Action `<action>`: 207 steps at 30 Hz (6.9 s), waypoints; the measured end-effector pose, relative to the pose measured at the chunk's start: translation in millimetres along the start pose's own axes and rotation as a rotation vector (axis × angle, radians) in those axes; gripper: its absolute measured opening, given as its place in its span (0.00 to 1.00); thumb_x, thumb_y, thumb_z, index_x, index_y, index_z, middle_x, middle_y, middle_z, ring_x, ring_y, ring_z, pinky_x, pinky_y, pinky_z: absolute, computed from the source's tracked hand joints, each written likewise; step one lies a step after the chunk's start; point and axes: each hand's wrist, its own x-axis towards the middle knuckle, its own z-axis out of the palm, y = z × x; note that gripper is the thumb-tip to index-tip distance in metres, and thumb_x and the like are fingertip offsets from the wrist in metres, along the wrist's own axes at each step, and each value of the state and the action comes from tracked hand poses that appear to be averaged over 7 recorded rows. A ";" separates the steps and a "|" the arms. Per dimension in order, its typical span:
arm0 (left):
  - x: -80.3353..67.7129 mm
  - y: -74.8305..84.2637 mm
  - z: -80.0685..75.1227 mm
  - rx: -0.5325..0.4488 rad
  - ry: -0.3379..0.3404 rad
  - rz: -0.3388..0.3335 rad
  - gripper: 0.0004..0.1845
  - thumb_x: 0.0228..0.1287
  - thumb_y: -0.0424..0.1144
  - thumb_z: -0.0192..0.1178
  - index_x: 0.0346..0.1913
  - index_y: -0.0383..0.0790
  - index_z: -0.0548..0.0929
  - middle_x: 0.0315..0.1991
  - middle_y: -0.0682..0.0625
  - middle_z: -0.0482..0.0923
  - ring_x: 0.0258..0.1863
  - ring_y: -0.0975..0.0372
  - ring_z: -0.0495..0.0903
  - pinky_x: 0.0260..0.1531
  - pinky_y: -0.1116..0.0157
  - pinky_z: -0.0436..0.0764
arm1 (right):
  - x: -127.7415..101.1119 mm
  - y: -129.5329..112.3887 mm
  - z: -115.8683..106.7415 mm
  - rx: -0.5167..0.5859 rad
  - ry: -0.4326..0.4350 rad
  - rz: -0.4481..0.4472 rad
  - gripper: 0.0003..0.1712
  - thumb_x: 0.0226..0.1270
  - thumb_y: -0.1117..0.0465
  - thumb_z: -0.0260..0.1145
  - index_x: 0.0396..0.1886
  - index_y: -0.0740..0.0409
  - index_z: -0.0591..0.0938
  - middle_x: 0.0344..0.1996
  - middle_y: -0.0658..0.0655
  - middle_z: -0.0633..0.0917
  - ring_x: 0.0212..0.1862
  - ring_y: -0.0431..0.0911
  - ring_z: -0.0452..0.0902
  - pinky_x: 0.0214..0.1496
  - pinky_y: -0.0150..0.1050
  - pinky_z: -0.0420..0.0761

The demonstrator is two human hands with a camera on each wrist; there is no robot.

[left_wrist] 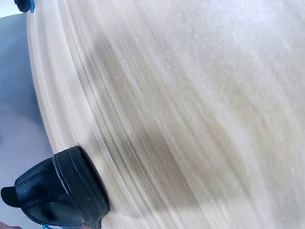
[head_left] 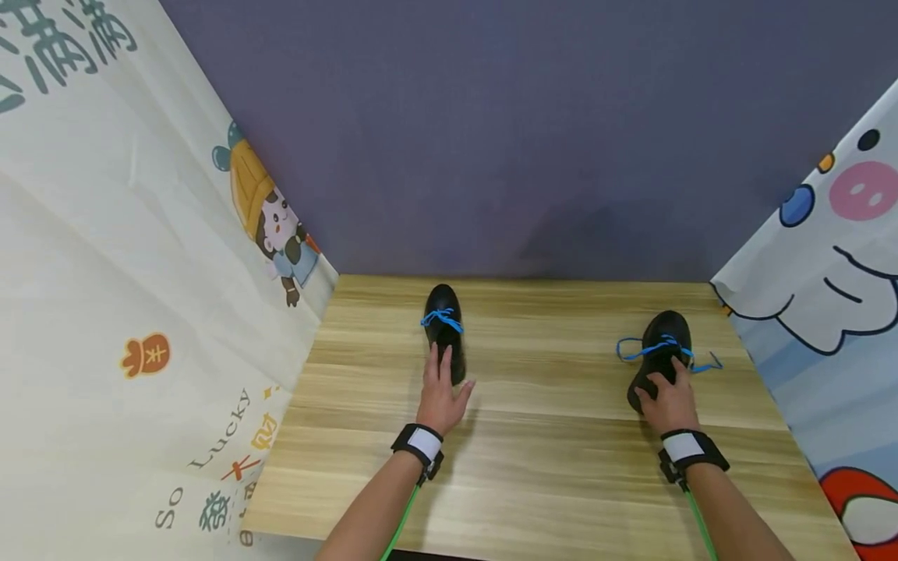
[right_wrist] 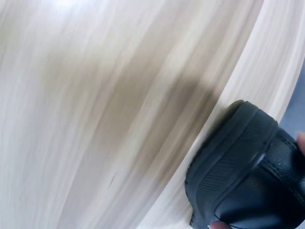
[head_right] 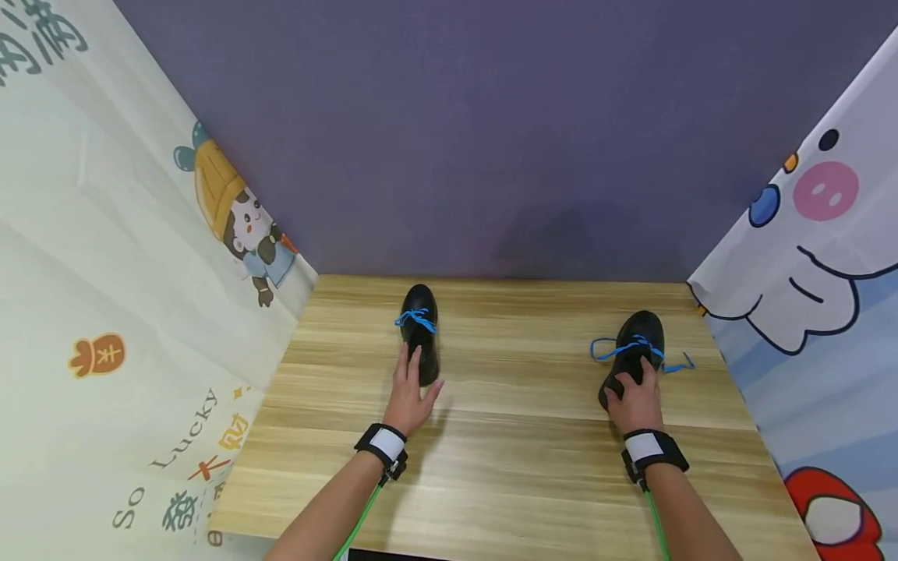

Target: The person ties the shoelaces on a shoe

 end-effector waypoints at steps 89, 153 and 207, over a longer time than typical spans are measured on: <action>-14.8 60.7 40.6 -0.067 -0.259 0.043 0.32 0.78 0.52 0.50 0.74 0.35 0.60 0.71 0.35 0.62 0.69 0.45 0.66 0.58 0.42 0.73 | -92.6 -173.7 70.0 0.158 -0.296 -0.536 0.15 0.45 0.58 0.84 0.32 0.52 0.87 0.65 0.71 0.69 0.66 0.76 0.60 0.61 0.71 0.66; 3.8 39.2 5.9 0.049 -0.328 0.101 0.17 0.74 0.40 0.57 0.23 0.44 0.73 0.20 0.54 0.70 0.21 0.62 0.72 0.22 0.67 0.70 | 0.4 -135.2 62.9 0.291 -0.550 -0.217 0.06 0.69 0.72 0.63 0.31 0.62 0.79 0.26 0.54 0.79 0.30 0.43 0.70 0.34 0.40 0.72; -7.9 37.8 0.4 0.070 -0.542 0.268 0.14 0.70 0.41 0.62 0.24 0.46 0.83 0.22 0.60 0.70 0.23 0.71 0.67 0.24 0.76 0.66 | -24.8 -103.2 49.8 0.786 -0.973 0.011 0.05 0.68 0.66 0.67 0.37 0.64 0.86 0.30 0.49 0.83 0.25 0.34 0.69 0.26 0.29 0.71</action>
